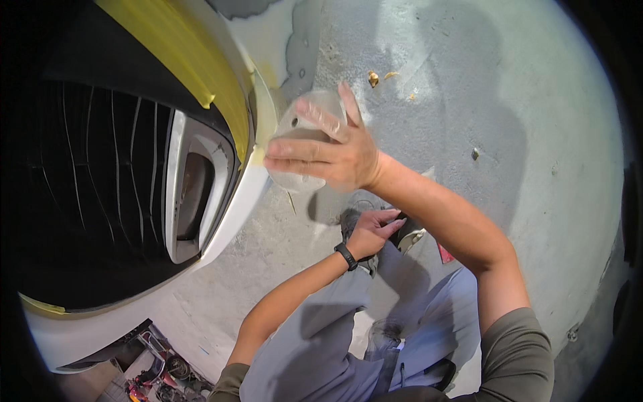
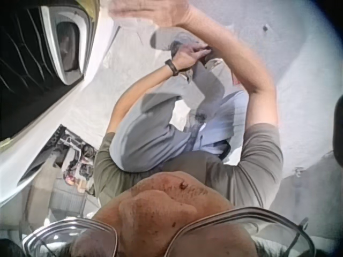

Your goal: The person applies body filler to a white car bumper using a red spreader and a metal putty knife. They repeatedly scoop filler from the knife and spread it over the bumper surface, then smooth the area with a sanding block.

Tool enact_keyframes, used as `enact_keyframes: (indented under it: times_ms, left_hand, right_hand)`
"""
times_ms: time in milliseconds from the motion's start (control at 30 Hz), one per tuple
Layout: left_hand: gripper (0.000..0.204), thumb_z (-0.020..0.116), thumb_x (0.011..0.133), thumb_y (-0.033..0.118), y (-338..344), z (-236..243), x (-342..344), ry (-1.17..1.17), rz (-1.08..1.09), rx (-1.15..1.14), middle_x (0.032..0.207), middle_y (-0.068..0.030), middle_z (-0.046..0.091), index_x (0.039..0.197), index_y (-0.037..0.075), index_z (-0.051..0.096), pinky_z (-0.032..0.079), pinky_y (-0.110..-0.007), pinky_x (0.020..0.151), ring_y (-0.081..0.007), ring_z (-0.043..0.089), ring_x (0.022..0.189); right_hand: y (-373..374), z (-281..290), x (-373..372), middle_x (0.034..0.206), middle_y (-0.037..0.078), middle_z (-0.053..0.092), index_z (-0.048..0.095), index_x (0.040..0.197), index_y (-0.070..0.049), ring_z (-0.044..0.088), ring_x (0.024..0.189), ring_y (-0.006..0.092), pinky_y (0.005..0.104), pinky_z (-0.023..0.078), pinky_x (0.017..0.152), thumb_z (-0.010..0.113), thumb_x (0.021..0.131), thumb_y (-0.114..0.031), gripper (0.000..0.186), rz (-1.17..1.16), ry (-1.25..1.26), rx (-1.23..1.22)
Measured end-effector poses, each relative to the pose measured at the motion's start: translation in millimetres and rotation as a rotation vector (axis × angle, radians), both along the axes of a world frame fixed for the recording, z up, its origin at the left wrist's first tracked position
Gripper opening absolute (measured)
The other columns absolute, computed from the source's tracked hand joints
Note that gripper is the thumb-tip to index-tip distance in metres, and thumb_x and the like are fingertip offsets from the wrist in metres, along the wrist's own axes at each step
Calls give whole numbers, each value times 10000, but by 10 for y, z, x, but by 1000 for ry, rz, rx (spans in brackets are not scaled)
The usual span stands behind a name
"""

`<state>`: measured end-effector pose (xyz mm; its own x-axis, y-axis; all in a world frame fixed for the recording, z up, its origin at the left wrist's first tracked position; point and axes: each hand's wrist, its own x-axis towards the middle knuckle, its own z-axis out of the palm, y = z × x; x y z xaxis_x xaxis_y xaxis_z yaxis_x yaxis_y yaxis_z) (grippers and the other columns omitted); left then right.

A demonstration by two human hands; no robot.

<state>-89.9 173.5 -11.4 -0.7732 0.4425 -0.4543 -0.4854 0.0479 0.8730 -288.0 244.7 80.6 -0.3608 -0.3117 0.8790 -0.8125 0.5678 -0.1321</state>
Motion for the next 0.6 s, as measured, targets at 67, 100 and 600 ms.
enact_keyframes:
  times_ms: [67,100,600]
  left_hand:
    - [243,704,1048,90,2,16,-6,-83,-6,-9,1109,-23,804,1260,-17,761,539,-265,882,-61,656,985]
    - [245,704,1048,91,-1,30,-9,-87,-10,-25,1107,-23,804,1261,-15,761,538,-264,882,-62,655,984]
    - [270,710,1051,107,-35,24,-28,-106,-79,-30,1089,-14,792,1287,-20,748,539,-260,867,-58,637,949]
  right_hand:
    - [-1,22,-63,1573,-289,540,649,1416,-526,436,1548,167,652,16,1345,487,1063,-343,430,57,-11,-13]
    - [18,43,-162,1576,-288,536,644,1419,-531,433,1550,169,650,20,1346,492,1062,-345,430,70,5,-12]
    - [146,264,-520,1529,-217,615,713,1382,-451,448,1552,241,616,118,1347,539,1022,-269,439,-12,48,-24]
